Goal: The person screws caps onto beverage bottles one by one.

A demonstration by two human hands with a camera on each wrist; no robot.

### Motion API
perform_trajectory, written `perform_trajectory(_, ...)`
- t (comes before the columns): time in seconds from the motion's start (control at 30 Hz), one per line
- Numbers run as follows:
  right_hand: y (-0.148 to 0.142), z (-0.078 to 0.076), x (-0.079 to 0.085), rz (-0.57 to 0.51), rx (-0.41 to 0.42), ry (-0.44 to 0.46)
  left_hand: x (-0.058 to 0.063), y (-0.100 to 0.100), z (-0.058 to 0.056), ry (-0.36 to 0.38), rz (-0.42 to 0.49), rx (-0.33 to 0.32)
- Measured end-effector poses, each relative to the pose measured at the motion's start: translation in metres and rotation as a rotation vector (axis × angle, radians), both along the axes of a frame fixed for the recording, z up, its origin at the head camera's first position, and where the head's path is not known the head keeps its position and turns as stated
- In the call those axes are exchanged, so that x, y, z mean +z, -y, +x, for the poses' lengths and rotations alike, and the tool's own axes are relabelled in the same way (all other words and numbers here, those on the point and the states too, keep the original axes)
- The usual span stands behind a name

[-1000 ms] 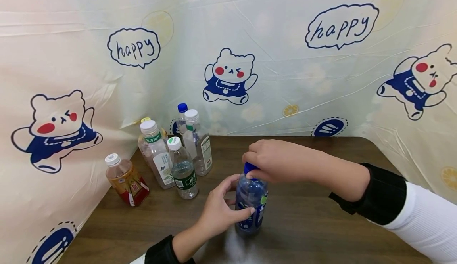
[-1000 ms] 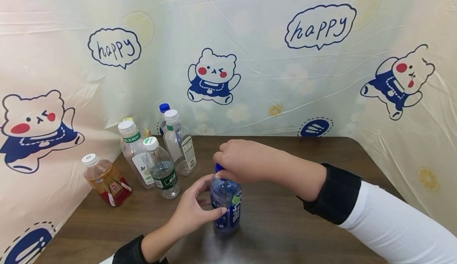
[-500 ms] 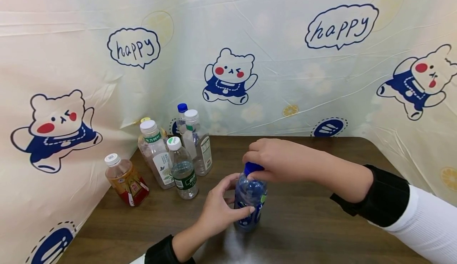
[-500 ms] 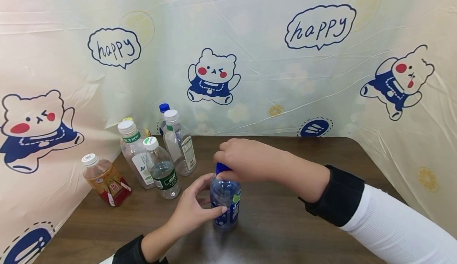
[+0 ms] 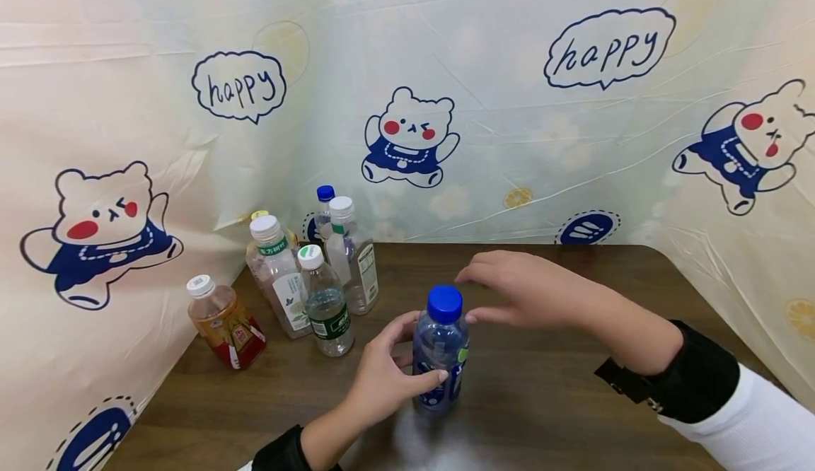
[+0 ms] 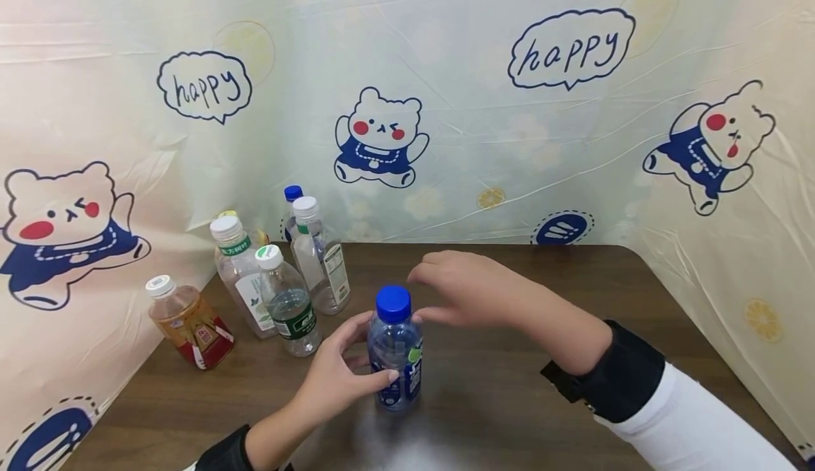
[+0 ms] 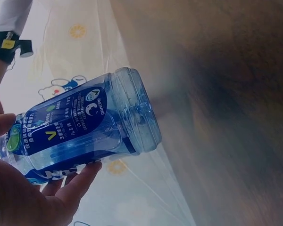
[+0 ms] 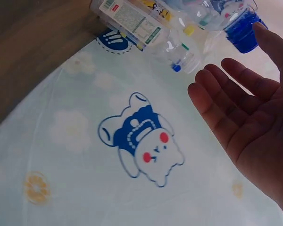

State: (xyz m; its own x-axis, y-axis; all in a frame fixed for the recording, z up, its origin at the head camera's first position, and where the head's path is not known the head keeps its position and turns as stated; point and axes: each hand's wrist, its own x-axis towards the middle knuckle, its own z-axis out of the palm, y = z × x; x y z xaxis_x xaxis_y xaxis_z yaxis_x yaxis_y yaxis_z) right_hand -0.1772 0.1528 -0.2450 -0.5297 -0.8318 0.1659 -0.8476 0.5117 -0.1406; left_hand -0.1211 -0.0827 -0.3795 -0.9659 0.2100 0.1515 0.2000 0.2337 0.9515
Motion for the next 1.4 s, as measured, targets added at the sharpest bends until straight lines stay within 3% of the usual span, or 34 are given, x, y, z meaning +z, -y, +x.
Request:
perform_trajectory(0.53,-0.03,-0.003,-0.088,-0.322,-0.044,0.172,-0.001,0.003,0.001,0.007,-0.016,0.032)
perform_trajectory(0.8,-0.033,0.004,-0.125,-0.363,-0.074,0.174,-0.001,0.004,0.003,0.004,-0.007,0.039)
perform_trajectory(1.0,-0.034,0.009,-0.141,-0.376,-0.105,0.181,-0.002,0.005,0.0,-0.028,-0.008,0.057)
perform_trajectory(1.2,-0.034,0.011,-0.147,-0.364,-0.121,0.204,-0.004,0.007,-0.015,-0.07,-0.008,0.13)
perform_trajectory(1.4,-0.034,0.01,-0.148,-0.356,-0.109,0.2,-0.007,0.009,-0.05,-0.076,-0.013,0.287)
